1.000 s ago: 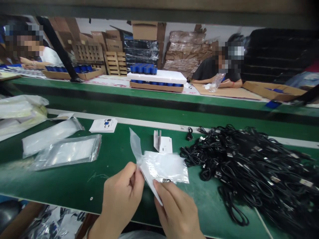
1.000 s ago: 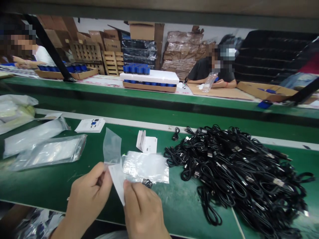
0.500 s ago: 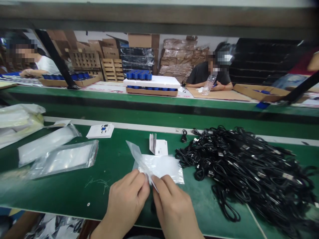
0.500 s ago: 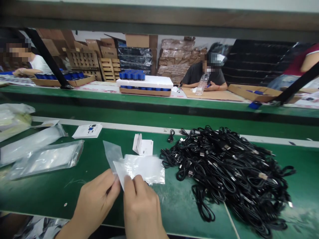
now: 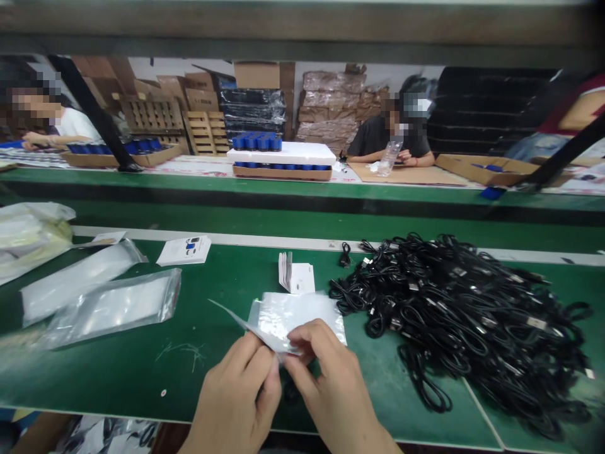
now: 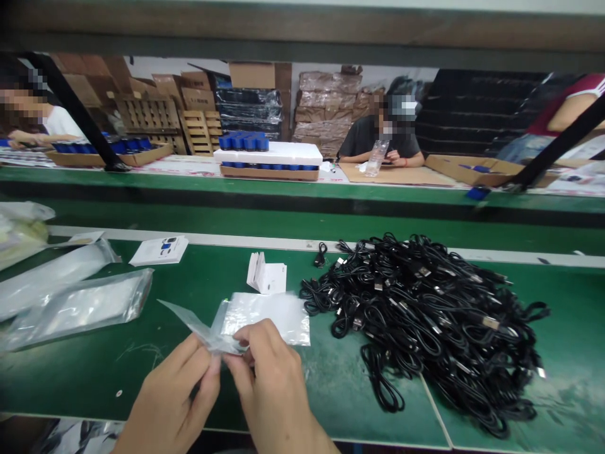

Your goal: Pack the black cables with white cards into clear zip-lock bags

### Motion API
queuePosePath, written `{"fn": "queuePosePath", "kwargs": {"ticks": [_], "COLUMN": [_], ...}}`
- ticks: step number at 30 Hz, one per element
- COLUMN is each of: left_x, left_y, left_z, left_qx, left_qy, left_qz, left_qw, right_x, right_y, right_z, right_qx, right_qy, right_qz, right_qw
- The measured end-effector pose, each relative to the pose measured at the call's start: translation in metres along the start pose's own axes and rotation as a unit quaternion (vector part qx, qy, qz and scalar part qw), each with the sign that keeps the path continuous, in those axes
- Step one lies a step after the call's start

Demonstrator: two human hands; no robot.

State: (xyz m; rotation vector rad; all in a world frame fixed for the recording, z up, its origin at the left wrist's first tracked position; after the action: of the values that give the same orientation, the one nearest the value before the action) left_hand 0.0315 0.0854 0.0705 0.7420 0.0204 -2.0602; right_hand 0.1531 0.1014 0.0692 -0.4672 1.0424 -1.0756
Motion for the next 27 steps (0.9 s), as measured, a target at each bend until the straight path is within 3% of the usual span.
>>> {"fn": "queuePosePath", "kwargs": {"ticks": [4, 9, 14, 16, 21, 27], "left_x": [0.007, 0.010, 0.013, 0.013, 0.014, 0.027], "left_y": [0.000, -0.002, -0.009, -0.010, -0.003, 0.004], "left_z": [-0.002, 0.004, 0.003, 0.002, -0.002, -0.013], "left_qx": [-0.028, -0.062, -0.019, -0.008, 0.018, 0.067], "left_qy": [-0.021, 0.004, 0.015, 0.011, -0.029, -0.138], "left_qz": [-0.003, 0.007, 0.023, 0.020, -0.016, -0.064], "left_qw": [0.999, 0.998, 0.999, 1.000, 0.999, 0.986], "right_x": [0.003, 0.005, 0.006, 0.007, 0.004, 0.012], "right_y": [0.002, 0.012, -0.001, -0.003, 0.010, 0.019], "right_z": [-0.011, -0.011, -0.018, -0.017, -0.015, -0.044], "right_qx": [0.031, 0.094, -0.033, -0.056, -0.095, -0.098], "right_qy": [-0.013, 0.005, -0.200, -0.249, -0.180, -0.160], "right_qz": [0.014, -0.061, -0.071, -0.074, -0.107, -0.126], "right_qw": [0.999, 0.994, 0.977, 0.964, 0.973, 0.974]}}
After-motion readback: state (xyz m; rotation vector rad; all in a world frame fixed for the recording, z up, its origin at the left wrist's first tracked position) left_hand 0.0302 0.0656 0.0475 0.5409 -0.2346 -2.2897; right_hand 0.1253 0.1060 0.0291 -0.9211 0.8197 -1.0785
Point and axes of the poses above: each hand's wrist, its own x-axis away from the middle knuckle, its own z-axis out of the back of the hand, y = z × x, the point moved 6 cm from there along -x, towards the middle knuckle, and after that the axes turned 4 degrees about -z, right-handed, at the moved point
